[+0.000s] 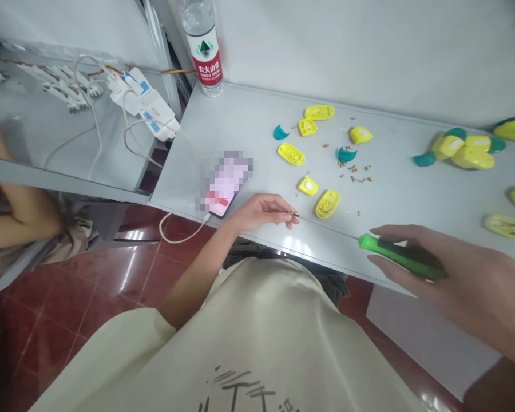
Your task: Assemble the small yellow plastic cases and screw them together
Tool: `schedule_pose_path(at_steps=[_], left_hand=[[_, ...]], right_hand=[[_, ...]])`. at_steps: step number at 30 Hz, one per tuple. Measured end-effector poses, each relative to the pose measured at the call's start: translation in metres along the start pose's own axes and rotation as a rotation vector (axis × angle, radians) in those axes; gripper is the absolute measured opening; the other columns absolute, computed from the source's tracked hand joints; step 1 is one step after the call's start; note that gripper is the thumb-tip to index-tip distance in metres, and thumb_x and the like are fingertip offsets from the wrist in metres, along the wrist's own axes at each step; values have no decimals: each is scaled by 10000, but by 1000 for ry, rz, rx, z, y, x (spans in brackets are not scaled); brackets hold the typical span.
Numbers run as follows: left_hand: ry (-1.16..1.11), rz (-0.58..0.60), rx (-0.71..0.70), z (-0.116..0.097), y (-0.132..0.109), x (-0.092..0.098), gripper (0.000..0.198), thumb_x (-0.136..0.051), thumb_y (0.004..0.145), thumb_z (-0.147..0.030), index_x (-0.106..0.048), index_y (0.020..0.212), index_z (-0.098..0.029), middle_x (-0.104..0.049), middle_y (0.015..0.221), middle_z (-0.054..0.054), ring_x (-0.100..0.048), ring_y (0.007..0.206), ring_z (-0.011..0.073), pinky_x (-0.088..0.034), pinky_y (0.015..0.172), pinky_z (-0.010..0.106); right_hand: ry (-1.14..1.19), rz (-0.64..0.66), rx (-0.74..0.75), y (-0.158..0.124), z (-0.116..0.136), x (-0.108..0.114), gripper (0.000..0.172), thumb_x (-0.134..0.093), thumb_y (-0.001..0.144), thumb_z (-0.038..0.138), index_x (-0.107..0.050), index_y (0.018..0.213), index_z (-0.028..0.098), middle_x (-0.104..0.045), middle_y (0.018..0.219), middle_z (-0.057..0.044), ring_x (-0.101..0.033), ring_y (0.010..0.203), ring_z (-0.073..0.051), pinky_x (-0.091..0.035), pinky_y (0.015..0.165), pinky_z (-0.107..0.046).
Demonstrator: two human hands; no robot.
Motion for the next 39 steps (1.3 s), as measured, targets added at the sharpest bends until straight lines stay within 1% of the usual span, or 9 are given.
schedule_pose_path(at_steps=[7,11,13,17,21,27,32,35,39], left_hand=[[0,-6,13,2,0,0,297,-820,765,-352,-709,919,-123,-777,856,106,-744,806,174,-556,818,326],[1,-10,9,2,1,1,297,-820,764,-353,-710,917,-123,-776,846,107,-745,802,176,-556,808,322],[7,-8,10,2,1,0,287,-815,770,-349,-711,916,-125,-778,854,107,-745,803,173,-556,810,318],[6,-1,6,2,0,0,272,-813,774,-337,-707,911,-127,-778,855,102,-749,819,176,-561,831,326],[1,0,5,2,0,0,274,-815,773,-331,-703,914,-125,-766,787,89,-755,863,194,-561,865,337],[15,-6,20,3,1,-1,309,-815,771,-353,-716,947,-119,-773,835,109,-751,843,187,-561,842,328],[32,-12,7,1,1,-2,294,-798,794,-341,-719,971,-120,-774,841,106,-749,854,177,-555,844,312],[49,-18,9,2,1,-2,308,-802,786,-353,-721,962,-114,-772,822,104,-751,878,189,-554,858,321],[61,-15,18,3,1,-2,326,-810,774,-368,-725,955,-110,-774,835,108,-751,873,193,-557,868,335]], right_hand=[[10,14,87,1,8,0,219,-525,934,520,-655,1055,393,-748,813,76,-672,556,-191,-478,502,-319],[18,30,11,2,2,-1,287,-573,884,570,-635,1078,368,-742,866,55,-655,550,-189,-453,471,-322],[17,14,0,3,2,0,312,-586,873,575,-621,1087,351,-732,879,43,-638,542,-187,-437,468,-327],[-21,-58,116,3,13,7,244,-543,921,521,-625,1067,344,-724,874,38,-641,575,-195,-413,481,-336],[-1,-41,153,4,18,7,194,-532,944,486,-640,1030,349,-731,836,59,-650,571,-187,-426,487,-331],[-61,-76,169,1,17,10,238,-520,940,510,-659,1032,341,-753,854,45,-664,586,-209,-442,496,-345],[-105,-85,182,0,14,10,312,-500,946,506,-631,1174,338,-768,1003,37,-705,665,-211,-510,577,-342],[-93,-80,194,2,15,8,284,-501,943,523,-632,1126,351,-750,963,48,-687,639,-194,-519,579,-331],[-99,-96,136,4,13,9,311,-513,930,552,-621,1115,326,-727,1008,20,-681,668,-193,-507,567,-336]])
Point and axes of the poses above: each hand's wrist, its own y-axis towards the middle knuckle, its own x-axis out of the back of the hand, z = x × y, the point moved 9 cm from there along y, towards the middle knuckle
